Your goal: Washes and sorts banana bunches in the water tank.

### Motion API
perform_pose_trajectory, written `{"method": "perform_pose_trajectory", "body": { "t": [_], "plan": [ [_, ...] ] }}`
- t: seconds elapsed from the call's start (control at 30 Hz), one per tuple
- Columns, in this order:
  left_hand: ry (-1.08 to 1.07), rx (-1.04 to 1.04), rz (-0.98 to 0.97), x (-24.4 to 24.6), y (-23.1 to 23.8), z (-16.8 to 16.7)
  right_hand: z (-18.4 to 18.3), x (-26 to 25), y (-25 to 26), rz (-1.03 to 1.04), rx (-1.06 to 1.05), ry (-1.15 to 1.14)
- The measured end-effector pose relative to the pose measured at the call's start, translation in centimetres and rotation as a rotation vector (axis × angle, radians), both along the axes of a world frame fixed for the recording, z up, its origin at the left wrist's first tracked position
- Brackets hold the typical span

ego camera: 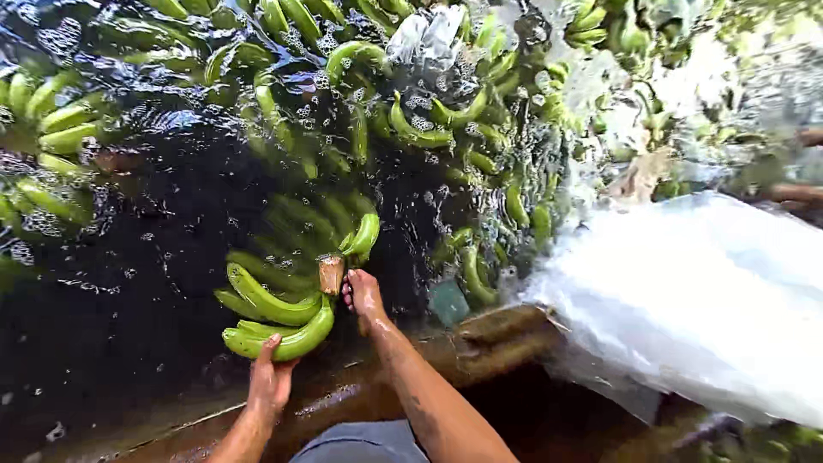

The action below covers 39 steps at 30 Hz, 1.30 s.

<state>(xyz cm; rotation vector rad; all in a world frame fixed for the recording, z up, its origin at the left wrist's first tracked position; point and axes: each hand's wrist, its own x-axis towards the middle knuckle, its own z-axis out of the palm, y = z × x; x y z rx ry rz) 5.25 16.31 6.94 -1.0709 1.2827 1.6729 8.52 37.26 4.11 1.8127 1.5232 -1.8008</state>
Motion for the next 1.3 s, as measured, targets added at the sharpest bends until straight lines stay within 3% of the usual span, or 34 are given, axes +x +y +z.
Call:
{"method": "perform_pose_trajectory", "body": {
  "t": [0.13, 0.2, 0.3, 0.47, 0.6, 0.73, 0.87, 0.93, 1.0, 1.07, 1.13, 1.23, 1.3],
  "plan": [
    [0.033, -0.063, 0.024, 0.2, 1.4, -0.3, -1.8, -1.0, 1.7, 0.184, 0.028, -0.036],
    [0.057, -0.076, 0.020, 0.2, 0.9, -1.0, 0.0, 1.3, 1.7, 0.315, -0.067, -0.010],
    [0.061, -0.014, -0.035, -0.8, -1.3, -1.2, 3.4, 3.3, 1.5, 0.305, -0.178, 0.154],
    [0.020, 0.034, -0.023, -0.1, -0.3, 0.0, 3.4, 1.2, 1.5, 0.339, 0.046, 0.119],
    [0.018, 0.053, -0.031, -1.1, 0.3, 0.1, 5.0, 2.8, 2.6, 0.418, -0.058, 0.140],
    [-0.004, 0.056, 0.005, -1.0, 0.6, 0.9, 3.9, 1.5, 2.0, 0.379, 0.009, 0.160],
    [0.046, 0.058, -0.012, -2.2, 0.4, 0.0, 7.9, 3.6, 1.5, 0.544, -0.141, 0.207],
    [0.020, 0.044, -0.012, -2.0, -0.1, 0.4, 7.9, 5.0, 0.4, 0.449, -0.050, 0.226],
    [0.006, 0.048, -0.015, -2.5, 0.9, 1.3, 5.2, 4.4, 1.5, 0.423, 0.211, 0.169],
    [-0.003, 0.042, -0.014, -2.9, 1.6, 2.6, 3.5, 2.0, 2.4, 0.491, 0.437, 0.041],
    [-0.008, 0.021, 0.001, -3.1, 2.2, 3.5, 3.1, -0.9, 2.4, 0.607, 0.500, -0.090],
    [-0.013, 0.009, 0.041, -3.0, 3.3, 4.0, 2.5, -1.9, 1.7, 0.620, 0.424, -0.089],
    [-0.006, -0.002, 0.066, -2.9, 3.1, 3.9, 4.2, 1.0, -0.4, 0.523, 0.199, 0.146]
  ]
}}
